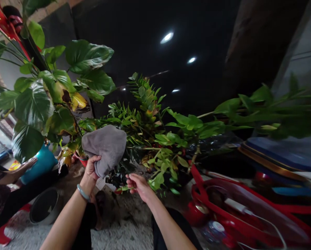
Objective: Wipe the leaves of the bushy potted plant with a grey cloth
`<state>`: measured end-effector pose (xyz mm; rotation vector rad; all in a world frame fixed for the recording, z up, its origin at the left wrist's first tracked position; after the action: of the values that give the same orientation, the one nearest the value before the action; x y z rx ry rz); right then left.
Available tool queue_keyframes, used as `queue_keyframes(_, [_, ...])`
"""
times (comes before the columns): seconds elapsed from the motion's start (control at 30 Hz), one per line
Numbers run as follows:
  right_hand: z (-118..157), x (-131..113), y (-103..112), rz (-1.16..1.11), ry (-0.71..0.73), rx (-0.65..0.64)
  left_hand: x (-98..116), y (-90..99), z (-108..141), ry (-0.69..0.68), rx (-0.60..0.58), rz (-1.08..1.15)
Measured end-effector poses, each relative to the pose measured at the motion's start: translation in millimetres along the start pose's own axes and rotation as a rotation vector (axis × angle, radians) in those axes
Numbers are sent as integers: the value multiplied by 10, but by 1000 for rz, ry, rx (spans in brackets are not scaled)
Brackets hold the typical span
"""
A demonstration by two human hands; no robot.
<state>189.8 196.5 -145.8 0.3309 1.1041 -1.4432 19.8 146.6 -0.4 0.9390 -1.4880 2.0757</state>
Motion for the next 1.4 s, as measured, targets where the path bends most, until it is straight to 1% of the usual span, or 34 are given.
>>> queue_keyframes(0.07, [7,29,18,-13,-17,5,-233,212,60,129,77,-84])
queue_keyframes(0.13, [14,64,32,-24,-34,-41,-466,496,256,268,127,-153])
queue_keyframes(0.17, [19,77,34,-29,-37,-79,-540,624,378,321,139,-154])
queue_keyframes(0.2, [26,86,35,-32,-33,-119,-563,724,493,347,146,-138])
queue_keyframes(0.23, [32,89,38,-33,-21,-152,-536,786,588,353,143,-113])
queue_keyframes(0.27, [37,89,44,-33,-5,-173,-459,804,651,337,137,-86])
queue_keyframes(0.3, [39,87,51,-35,12,-182,-336,777,672,294,128,-58])
queue_keyframes(0.33, [38,85,55,-40,27,-188,-181,710,650,223,121,-30])
queue_keyframes(0.43, [11,92,49,-73,30,-193,296,395,402,-91,145,60])
queue_keyframes(0.47, [-2,95,42,-85,26,-198,391,304,303,-188,166,77])
queue_keyframes(0.5, [-16,98,37,-94,21,-199,421,239,214,-246,182,73])
queue_keyframes(0.53, [-31,102,34,-98,17,-197,386,216,147,-255,199,42])
queue_keyframes(0.57, [-43,106,36,-100,14,-193,292,242,112,-215,218,-10])
queue_keyframes(0.6, [-53,109,39,-101,14,-193,163,318,118,-143,239,-71])
queue_keyframes(0.63, [-60,113,43,-101,15,-197,20,434,171,-50,258,-129])
queue_keyframes(0.7, [-64,124,50,-99,7,-216,-211,730,396,126,305,-197])
queue_keyframes(0.73, [-63,133,54,-97,-3,-227,-272,855,536,193,309,-191])
queue_keyframes(0.77, [-62,139,59,-98,-12,-236,-277,955,669,227,317,-173])
queue_keyframes(0.8, [-60,141,64,-100,-16,-242,-235,1010,779,239,307,-155])
queue_keyframes(0.83, [-59,140,70,-103,-17,-243,-152,1021,855,230,296,-136])
queue_keyframes(0.9, [-62,132,75,-105,-10,-239,88,922,876,155,271,-98])
queue_keyframes(0.97, [-69,127,69,-97,-9,-231,335,727,735,8,259,-48])
queue_keyframes(1.0, [-74,126,62,-94,-11,-228,429,622,627,-90,253,-20])
queue_keyframes(1.03, [-78,124,54,-96,-11,-226,479,531,514,-177,249,-1])
queue_keyframes(1.07, [-83,122,47,-100,-10,-223,471,463,407,-233,242,0])
queue_keyframes(1.1, [-89,122,41,-106,-12,-218,401,430,319,-243,242,-25])
queue_keyframes(1.13, [-94,123,37,-113,-15,-215,275,438,260,-202,250,-70])
queue_keyframes(1.2, [-107,132,34,-121,-27,-210,-51,563,262,-28,279,-174])
queue_keyframes(1.23, [-113,138,36,-120,-34,-209,-199,662,327,64,298,-211])
queue_keyframes(1.27, [-119,145,38,-116,-45,-211,-303,762,418,129,314,-225])
queue_keyframes(1.3, [-124,153,39,-110,-55,-217,-356,846,524,167,327,-216])
queue_keyframes(1.33, [-125,156,37,-104,-59,-229,-356,901,627,181,330,-192])
queue_keyframes(1.37, [-124,154,33,-101,-57,-242,-309,923,719,179,331,-164])
queue_keyframes(1.4, [-120,149,28,-100,-49,-256,-219,906,785,158,324,-134])
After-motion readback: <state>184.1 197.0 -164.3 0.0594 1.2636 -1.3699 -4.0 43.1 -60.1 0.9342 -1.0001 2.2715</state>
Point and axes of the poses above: each hand's wrist, its own z-axis away from the middle knuckle, its own y-axis out of the back of the hand, x = y × z, the point moved 6 cm from there along -z, towards the middle knuckle, and after that the axes turned 10 degrees about -y, right-handed, at the moved point
